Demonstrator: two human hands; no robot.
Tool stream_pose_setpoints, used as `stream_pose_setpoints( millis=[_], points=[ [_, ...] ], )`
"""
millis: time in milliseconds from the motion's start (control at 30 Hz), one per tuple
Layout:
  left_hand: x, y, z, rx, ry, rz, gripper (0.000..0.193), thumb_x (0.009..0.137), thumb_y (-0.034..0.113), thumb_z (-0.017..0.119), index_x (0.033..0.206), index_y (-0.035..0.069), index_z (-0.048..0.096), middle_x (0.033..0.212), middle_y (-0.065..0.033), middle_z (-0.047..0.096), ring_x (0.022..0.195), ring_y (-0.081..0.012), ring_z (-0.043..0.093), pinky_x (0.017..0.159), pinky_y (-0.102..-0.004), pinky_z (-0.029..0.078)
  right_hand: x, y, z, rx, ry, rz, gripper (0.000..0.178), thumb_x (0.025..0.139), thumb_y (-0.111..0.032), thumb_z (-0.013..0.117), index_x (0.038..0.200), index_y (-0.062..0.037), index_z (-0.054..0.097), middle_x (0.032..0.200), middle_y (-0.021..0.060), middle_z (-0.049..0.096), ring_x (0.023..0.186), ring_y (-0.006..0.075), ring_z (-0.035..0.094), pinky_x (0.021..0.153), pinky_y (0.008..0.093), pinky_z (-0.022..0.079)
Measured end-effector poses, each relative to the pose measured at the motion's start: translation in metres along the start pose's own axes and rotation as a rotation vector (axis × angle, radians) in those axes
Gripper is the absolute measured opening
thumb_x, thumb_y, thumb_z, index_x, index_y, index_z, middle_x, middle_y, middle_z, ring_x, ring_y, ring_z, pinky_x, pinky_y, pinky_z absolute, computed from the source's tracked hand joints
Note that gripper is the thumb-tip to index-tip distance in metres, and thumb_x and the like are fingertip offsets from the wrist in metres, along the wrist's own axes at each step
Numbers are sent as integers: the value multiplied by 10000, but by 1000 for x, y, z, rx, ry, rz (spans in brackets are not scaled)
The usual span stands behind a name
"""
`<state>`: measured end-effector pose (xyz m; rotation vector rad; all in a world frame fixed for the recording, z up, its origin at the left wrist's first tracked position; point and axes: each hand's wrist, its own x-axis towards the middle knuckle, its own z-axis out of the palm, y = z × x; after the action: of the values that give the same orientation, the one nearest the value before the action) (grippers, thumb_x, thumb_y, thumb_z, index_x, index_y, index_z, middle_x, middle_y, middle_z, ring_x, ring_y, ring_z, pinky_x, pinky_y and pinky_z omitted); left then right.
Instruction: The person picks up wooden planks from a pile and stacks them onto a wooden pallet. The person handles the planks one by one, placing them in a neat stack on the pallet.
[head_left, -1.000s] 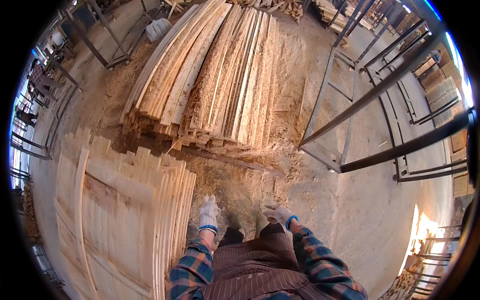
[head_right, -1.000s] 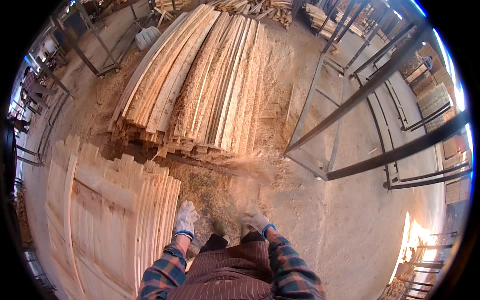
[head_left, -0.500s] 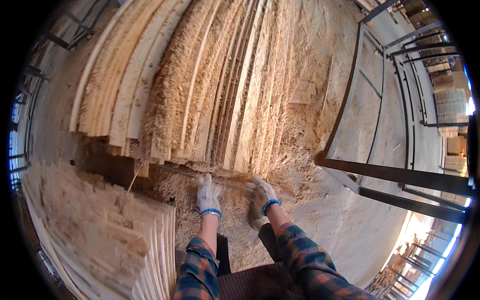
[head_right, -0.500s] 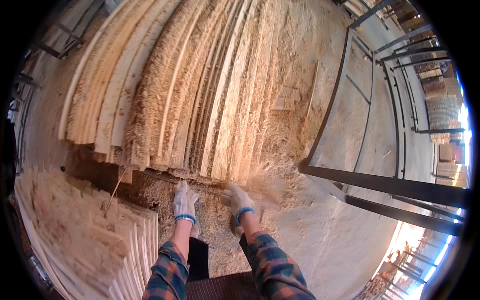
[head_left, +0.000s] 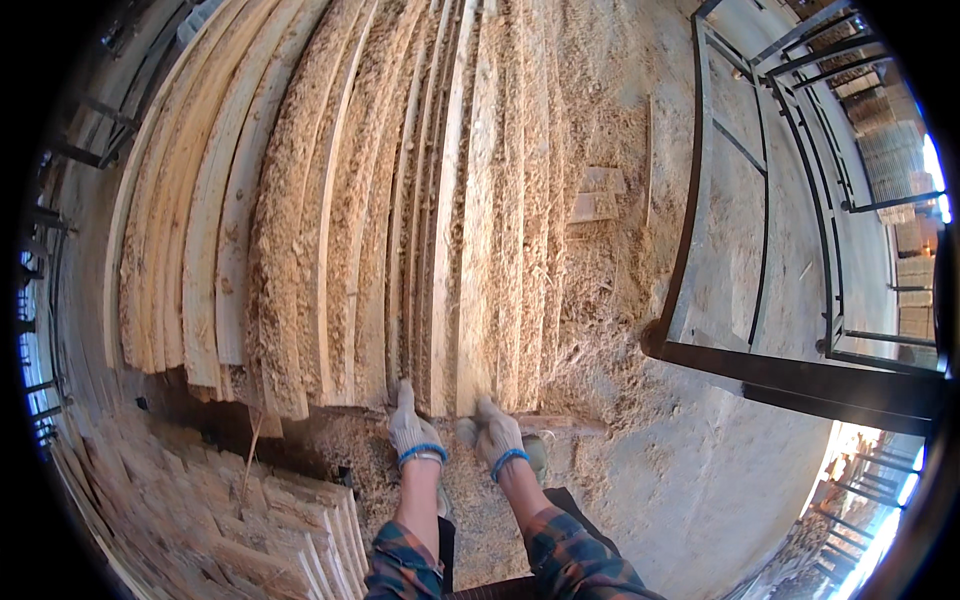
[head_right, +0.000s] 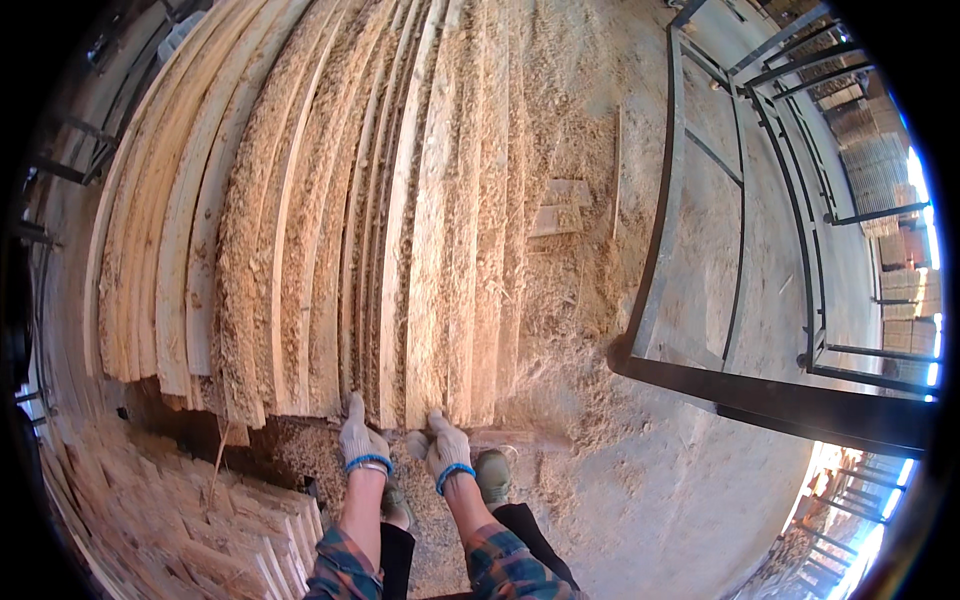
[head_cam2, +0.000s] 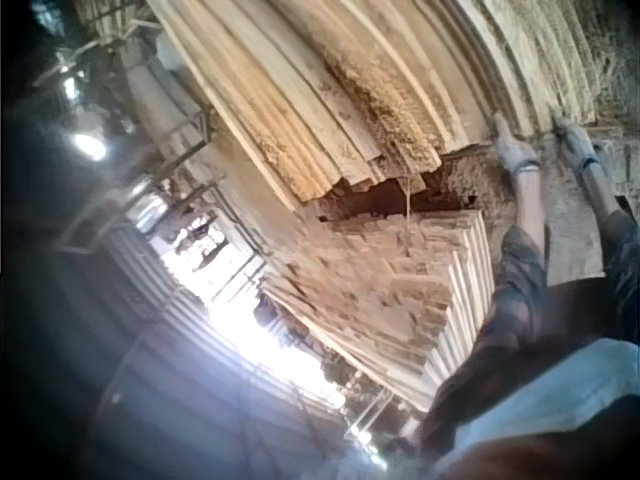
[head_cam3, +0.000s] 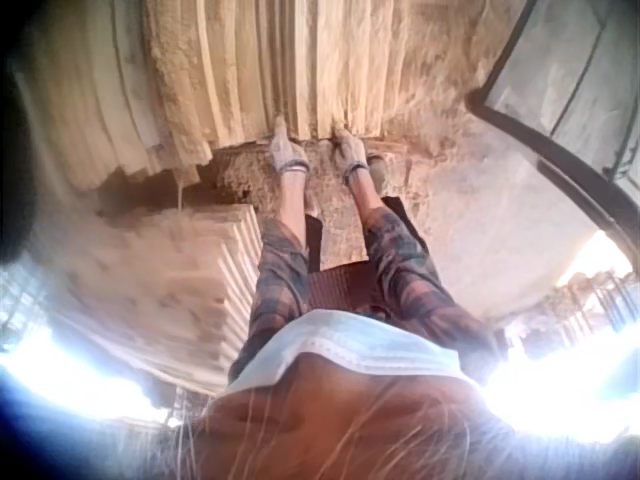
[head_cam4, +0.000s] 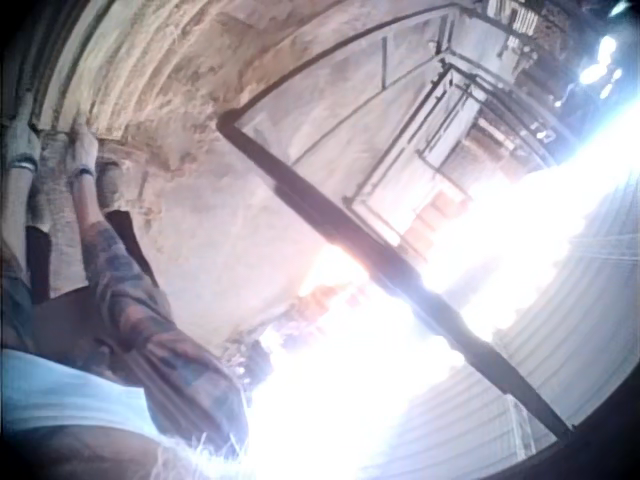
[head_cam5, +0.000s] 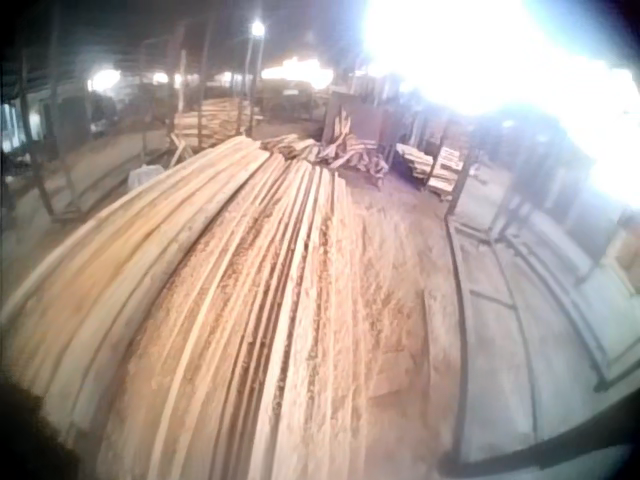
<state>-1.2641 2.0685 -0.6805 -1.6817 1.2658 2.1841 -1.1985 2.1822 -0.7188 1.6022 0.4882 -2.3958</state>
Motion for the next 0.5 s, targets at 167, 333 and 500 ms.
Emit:
stream_pose_setpoints(
  millis=[167, 333, 500],
  points=[
    [0, -21, -22, -28, -24, 53, 427, 867, 307, 707, 1175, 43, 574, 1071, -69, 627, 897, -200, 611, 757, -351, 532, -10, 3, -19, 40, -175, 223, 212, 976, -201, 517, 1068, -10, 529, 791, 109, 578, 654, 261, 585, 556, 396, 520],
    [-45, 0, -3, 17, -11, -109, 618, 837, 400, 726, 1286, 26, 524, 1142, -105, 589, 961, -224, 556, 793, -329, 513, 0, -2, -35, 104, -34, 241, 301, 936, -211, 594, 1162, -14, 566, 1047, 145, 658, 903, 345, 648, 784, 510, 553],
    [5, -13, -34, 13, -225, -176, 620, 827, 417, 723, 1269, 31, 522, 1128, -114, 604, 899, -220, 603, 724, -339, 521, 6, 2, -5, 121, 68, 79, 299, 931, -298, 619, 1129, -78, 577, 997, 111, 651, 765, 336, 633, 682, 528, 561]
  ],
)
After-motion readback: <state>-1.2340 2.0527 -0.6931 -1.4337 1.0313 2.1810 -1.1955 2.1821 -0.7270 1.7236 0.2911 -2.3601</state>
